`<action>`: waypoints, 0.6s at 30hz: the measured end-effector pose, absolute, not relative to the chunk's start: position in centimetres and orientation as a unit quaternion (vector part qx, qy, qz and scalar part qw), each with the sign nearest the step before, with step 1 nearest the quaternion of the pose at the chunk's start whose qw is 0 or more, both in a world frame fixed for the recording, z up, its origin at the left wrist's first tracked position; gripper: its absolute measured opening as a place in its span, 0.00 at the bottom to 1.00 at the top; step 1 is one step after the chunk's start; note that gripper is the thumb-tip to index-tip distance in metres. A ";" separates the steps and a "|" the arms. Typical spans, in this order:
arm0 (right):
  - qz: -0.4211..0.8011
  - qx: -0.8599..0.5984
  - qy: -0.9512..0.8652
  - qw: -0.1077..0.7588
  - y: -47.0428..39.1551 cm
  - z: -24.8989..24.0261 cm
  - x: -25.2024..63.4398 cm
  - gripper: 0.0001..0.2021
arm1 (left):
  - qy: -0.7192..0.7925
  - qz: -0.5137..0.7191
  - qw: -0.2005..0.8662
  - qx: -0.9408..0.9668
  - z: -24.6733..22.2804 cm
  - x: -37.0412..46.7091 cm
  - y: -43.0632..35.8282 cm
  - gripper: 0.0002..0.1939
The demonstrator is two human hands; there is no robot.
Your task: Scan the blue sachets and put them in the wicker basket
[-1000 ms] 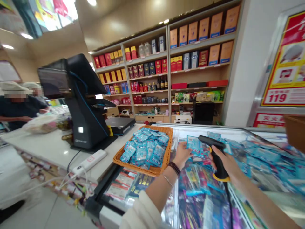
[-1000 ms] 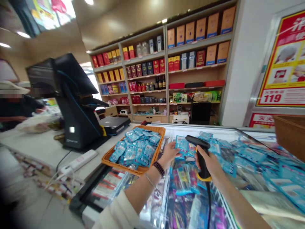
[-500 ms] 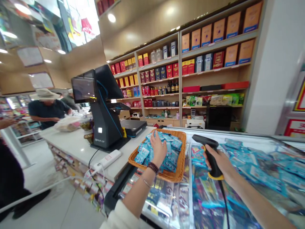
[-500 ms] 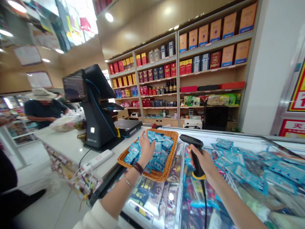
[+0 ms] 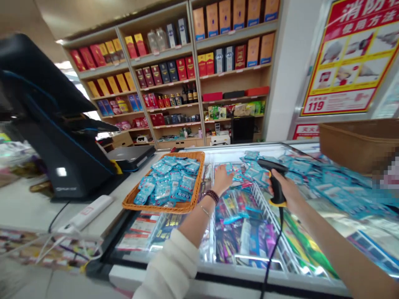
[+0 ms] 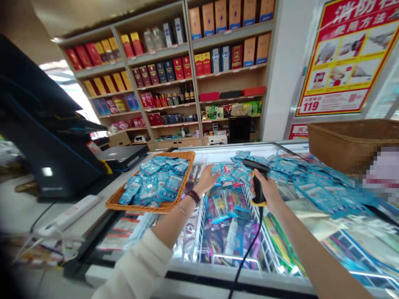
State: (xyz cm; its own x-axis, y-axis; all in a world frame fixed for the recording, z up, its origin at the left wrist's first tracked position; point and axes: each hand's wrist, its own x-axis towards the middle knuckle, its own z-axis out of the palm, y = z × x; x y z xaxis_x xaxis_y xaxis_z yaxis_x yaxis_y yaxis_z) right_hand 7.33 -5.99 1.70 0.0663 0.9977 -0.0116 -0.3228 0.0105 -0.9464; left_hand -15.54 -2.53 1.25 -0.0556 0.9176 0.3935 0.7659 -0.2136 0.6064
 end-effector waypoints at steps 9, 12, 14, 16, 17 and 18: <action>0.530 -0.459 -0.386 0.600 -5.4 1.3 7.0 0.19 | 0.774 0.278 0.074 0.565 0.5 -13.6 4.1 0.22; 0.523 -0.456 -0.401 0.597 -5.6 1.4 6.8 0.20 | 0.769 0.263 0.077 0.577 0.4 -14.4 5.3 0.27; 0.522 -0.450 -0.414 0.595 -5.8 1.4 6.6 0.21 | 0.766 0.262 0.080 0.581 0.3 -14.7 5.6 0.29; 0.522 -0.444 -0.429 0.589 -5.8 1.2 6.4 0.21 | 0.759 0.257 0.082 0.593 0.0 -14.8 5.3 0.30; 0.521 -0.443 -0.434 0.586 -5.8 1.1 6.2 0.21 | 0.751 0.253 0.084 0.604 -0.2 -14.8 4.9 0.30; 0.521 -0.444 -0.439 0.582 -5.8 0.9 6.1 0.21 | 0.739 0.251 0.088 0.619 -0.4 -14.7 4.5 0.29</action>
State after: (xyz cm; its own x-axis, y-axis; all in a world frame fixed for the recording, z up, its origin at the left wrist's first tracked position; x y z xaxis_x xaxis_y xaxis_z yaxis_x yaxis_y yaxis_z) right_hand 6.11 -5.78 0.89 0.0716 0.9963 0.0483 -0.2173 0.0628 -0.9741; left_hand -14.74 4.45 -0.38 -0.2189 0.9589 0.1805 0.8712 0.1087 0.4788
